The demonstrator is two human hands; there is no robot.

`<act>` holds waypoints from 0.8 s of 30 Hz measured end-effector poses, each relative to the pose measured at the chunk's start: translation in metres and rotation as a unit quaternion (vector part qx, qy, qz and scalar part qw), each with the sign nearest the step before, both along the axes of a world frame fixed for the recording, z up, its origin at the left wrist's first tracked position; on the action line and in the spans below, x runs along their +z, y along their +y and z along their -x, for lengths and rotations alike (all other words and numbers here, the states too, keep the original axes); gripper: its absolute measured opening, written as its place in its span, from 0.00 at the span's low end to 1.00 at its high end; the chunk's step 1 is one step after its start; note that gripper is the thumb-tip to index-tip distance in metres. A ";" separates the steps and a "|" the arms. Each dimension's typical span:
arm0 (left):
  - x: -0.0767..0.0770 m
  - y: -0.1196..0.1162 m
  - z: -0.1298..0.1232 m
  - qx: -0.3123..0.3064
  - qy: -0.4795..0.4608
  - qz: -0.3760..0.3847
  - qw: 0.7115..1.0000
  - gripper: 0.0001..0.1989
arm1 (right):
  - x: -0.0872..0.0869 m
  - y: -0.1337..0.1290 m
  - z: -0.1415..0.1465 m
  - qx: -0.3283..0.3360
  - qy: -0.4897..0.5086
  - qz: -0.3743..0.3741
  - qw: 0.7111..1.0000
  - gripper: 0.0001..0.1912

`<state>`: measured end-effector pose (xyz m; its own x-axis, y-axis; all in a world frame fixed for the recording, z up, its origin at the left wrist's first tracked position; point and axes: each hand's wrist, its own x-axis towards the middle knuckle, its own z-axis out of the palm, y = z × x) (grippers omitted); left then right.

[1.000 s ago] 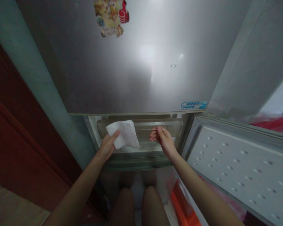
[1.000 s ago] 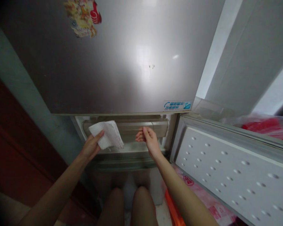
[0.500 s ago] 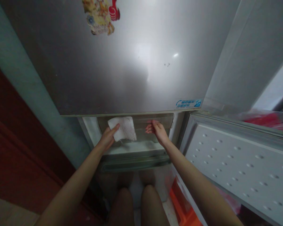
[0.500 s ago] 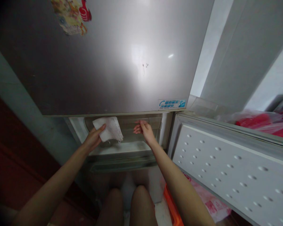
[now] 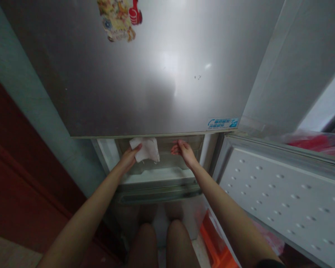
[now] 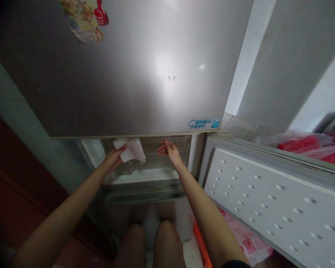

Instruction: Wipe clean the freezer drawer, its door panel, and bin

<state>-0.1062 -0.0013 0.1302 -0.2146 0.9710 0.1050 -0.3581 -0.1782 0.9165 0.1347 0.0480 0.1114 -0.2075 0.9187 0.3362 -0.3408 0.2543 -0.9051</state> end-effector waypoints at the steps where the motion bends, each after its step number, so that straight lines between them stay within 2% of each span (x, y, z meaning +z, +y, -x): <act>1: -0.001 0.002 0.001 -0.008 0.000 -0.001 1.000 0.06 | 0.000 0.001 0.000 0.001 -0.001 0.000 1.000 0.31; 7: -0.004 0.010 0.003 -0.017 0.003 -0.003 1.000 0.07 | -0.001 0.009 0.000 0.001 -0.002 0.002 1.000 0.31; 13: -0.005 0.009 0.000 0.001 -0.001 0.006 1.000 0.06 | -0.003 0.012 0.000 -0.005 0.014 0.010 1.000 0.29; 24: -0.005 -0.001 -0.010 0.011 -0.027 0.018 0.999 0.06 | -0.002 -0.001 0.005 0.020 0.076 0.025 0.997 0.23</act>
<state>-0.0960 -0.0020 0.1256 -0.2409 0.9688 0.0585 -0.4030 -0.1547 0.9020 0.1297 0.0470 0.1089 -0.1937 0.9273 0.3203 -0.4844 0.1935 -0.8532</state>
